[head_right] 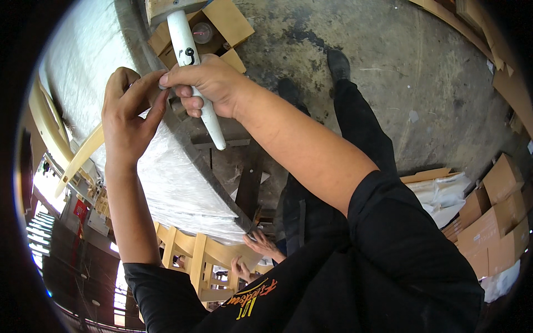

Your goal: The person assembles wooden chair frames on a long workbench, inserting dowels and tapping joints with a rubber mallet. The person repeatedly positions chair frames, aligns legs and rails, and secures joints. A coworker is visible working nearby.

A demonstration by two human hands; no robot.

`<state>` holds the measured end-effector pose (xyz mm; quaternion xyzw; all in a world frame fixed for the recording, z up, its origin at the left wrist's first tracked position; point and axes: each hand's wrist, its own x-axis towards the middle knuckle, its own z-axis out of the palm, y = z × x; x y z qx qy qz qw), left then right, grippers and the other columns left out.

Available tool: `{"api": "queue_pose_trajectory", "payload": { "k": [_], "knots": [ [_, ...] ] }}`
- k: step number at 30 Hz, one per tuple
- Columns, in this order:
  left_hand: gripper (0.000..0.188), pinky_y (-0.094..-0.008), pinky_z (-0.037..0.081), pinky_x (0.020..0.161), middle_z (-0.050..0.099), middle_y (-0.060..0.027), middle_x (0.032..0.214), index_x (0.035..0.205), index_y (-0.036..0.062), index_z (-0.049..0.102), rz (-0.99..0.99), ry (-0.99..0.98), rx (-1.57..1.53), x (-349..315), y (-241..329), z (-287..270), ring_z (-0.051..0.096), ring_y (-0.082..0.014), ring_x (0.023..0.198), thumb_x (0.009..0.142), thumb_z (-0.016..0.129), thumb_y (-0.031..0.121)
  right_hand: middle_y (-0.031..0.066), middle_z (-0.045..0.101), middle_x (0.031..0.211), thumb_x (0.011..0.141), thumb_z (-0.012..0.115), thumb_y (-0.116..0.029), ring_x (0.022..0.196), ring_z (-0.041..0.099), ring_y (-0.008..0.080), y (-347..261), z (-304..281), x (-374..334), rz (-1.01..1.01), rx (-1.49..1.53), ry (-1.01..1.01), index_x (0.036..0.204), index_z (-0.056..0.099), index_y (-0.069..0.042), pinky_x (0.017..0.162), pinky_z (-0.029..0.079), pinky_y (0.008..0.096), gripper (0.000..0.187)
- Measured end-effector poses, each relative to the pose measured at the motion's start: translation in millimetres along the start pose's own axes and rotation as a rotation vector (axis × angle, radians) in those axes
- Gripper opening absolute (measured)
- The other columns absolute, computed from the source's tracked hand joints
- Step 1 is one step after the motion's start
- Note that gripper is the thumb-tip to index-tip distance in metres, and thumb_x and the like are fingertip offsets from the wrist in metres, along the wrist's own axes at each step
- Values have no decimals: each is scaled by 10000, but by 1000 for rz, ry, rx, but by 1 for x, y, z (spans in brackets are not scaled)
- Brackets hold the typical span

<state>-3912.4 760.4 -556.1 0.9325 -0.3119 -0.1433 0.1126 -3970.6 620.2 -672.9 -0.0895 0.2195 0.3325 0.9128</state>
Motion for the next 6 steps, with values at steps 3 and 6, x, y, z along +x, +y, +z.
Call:
{"api": "queue_pose_trajectory", "payload": {
  "k": [3,6],
  "knots": [
    [311,-377,475,685,497,-68,822,1023,96,740,-14,-18,5,0,0,1,544,-249,790,717,784,61,8,534,623,842,771,-151,441,475,95,0,1,-1,-17,-42,23,868,622,-29,434,381,289,194],
    [308,-373,480,688,510,-68,838,1025,92,738,-26,-43,1,1,-2,2,551,-248,798,721,783,64,18,551,632,847,776,-166,445,509,109,1,-2,0,-56,-40,-27,877,625,-22,426,415,302,211]
  ]
}}
